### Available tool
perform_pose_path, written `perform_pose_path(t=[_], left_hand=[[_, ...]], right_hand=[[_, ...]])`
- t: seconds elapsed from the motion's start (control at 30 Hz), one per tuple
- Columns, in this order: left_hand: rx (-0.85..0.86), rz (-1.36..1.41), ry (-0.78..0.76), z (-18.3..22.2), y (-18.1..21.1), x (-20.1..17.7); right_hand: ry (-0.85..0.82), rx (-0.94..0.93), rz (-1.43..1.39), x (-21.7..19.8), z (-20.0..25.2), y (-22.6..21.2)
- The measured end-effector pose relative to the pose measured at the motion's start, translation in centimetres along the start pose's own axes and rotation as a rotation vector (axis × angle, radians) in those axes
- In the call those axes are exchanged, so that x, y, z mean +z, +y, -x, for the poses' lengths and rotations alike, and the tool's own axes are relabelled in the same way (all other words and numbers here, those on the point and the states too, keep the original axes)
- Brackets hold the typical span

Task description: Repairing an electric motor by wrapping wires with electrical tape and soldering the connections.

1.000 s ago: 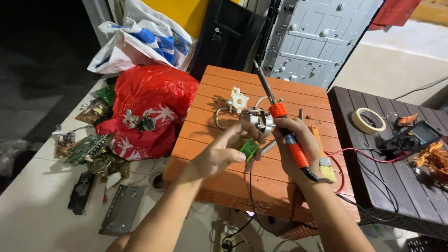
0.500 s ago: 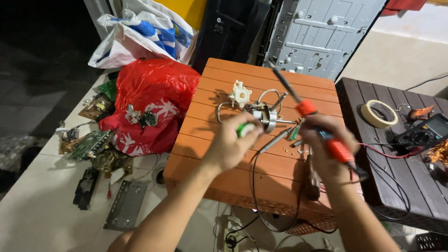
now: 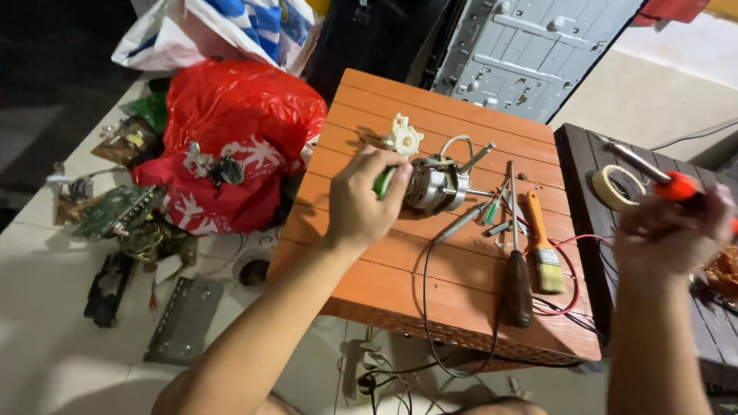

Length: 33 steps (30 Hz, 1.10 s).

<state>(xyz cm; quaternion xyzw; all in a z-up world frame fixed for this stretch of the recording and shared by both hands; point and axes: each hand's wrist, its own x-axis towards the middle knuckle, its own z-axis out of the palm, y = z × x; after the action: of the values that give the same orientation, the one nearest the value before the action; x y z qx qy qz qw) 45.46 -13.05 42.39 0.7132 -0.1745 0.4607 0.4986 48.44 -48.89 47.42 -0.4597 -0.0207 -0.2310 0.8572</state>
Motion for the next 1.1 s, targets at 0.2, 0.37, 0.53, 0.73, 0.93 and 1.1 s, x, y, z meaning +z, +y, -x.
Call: perform_pose_path(t=[0.2,0.37,0.53,0.73,0.93,1.1], left_hand=[[0.112,-0.101,-0.011,0.5,0.3,-0.1],[0.113,-0.124,-0.012,0.5,0.1,-0.1],[0.096,-0.114,-0.044,0.2,0.5,-0.1],[0.098,-0.110,-0.056,0.2,0.4,0.0],[0.151,-0.137,0.014,1.1,-2.3,1.0],[0.144,-0.140,0.012,1.1,-2.2,1.1]], right_hand=[[-0.043,0.150,-0.177,5.5,0.8,6.0],[-0.108,0.225,-0.149,4.4,1.2,8.3],[-0.071,0.267,-0.204,4.1,1.7,9.5],[-0.114,0.229,-0.204,3.4,1.5,10.5],[-0.087,0.179,-0.049,2.3,0.4,11.7],[-0.108,0.167,-0.065,1.4,-0.1,12.2]])
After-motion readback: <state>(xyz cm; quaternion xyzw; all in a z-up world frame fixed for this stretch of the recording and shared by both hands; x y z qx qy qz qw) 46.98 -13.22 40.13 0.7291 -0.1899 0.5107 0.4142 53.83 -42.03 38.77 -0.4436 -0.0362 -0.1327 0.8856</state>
